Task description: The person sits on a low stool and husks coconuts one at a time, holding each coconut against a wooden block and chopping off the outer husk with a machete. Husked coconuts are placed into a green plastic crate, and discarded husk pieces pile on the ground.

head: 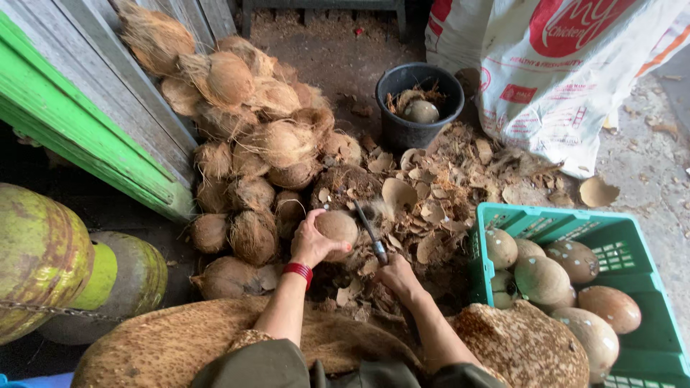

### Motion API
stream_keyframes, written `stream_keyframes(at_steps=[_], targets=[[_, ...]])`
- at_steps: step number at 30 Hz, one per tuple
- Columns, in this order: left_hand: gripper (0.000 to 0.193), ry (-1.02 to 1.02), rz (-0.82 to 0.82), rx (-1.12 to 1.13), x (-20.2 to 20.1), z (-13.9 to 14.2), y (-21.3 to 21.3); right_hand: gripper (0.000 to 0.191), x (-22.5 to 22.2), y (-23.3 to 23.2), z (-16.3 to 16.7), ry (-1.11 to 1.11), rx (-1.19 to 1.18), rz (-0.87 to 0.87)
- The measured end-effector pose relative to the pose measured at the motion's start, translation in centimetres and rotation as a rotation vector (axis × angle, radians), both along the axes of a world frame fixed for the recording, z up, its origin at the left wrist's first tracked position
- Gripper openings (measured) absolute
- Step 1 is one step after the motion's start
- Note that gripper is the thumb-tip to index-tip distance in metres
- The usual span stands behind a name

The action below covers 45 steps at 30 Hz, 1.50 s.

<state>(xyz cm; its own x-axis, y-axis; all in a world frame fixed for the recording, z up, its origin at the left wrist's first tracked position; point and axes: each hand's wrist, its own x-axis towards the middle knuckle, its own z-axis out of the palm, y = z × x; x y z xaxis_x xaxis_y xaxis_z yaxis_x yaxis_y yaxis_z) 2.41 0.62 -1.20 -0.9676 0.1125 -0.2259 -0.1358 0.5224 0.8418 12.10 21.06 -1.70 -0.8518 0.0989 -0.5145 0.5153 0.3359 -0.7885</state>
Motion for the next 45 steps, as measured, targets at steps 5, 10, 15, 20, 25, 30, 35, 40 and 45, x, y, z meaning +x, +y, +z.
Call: stream_keyframes(at_steps=[5, 10, 15, 20, 25, 30, 35, 40, 45], targets=[[0.110, 0.655, -0.216, -0.386, 0.0, -0.3, 0.3, 0.009, 0.2, -0.4, 1.8, 0.264, -0.159, -0.171], [0.114, 0.606, -0.208, -0.395, -0.2, -0.3, -0.5, 0.018, 0.7, -1.6, -0.4, -0.002, -0.360, -0.111], [0.105, 0.308, -0.087, -0.243, 0.0, 0.8, -0.3, 0.021, 0.5, -1.5, 0.5, -0.069, -0.489, -0.201], [0.123, 0.113, 0.010, -0.371, 0.0, 1.8, 1.3, 0.013, 0.5, -1.5, 1.4, 0.192, -0.255, -0.123], [0.120, -0.176, 0.244, -0.201, -0.7, 0.8, -0.3, 0.006, 1.1, -1.7, -0.9, -0.200, -0.125, 0.020], [0.118, -0.496, 0.594, 0.614, 0.9, -1.2, -3.6, 0.019, 0.4, 2.6, -2.0, -0.345, 0.039, 0.137], [0.133, -0.316, 0.338, 0.978, 0.9, -0.9, -3.7, 0.017, -0.9, 7.0, -1.3, -0.177, 0.259, -0.115], [0.125, 0.108, 0.019, 0.213, -0.1, 0.5, -1.9, 0.017, -1.0, 6.7, 1.1, 0.192, 0.013, -0.421], [0.121, 0.028, -0.030, -0.056, 0.3, 1.3, -1.2, 0.008, 1.1, 2.1, 1.2, 0.028, -0.355, 0.005]])
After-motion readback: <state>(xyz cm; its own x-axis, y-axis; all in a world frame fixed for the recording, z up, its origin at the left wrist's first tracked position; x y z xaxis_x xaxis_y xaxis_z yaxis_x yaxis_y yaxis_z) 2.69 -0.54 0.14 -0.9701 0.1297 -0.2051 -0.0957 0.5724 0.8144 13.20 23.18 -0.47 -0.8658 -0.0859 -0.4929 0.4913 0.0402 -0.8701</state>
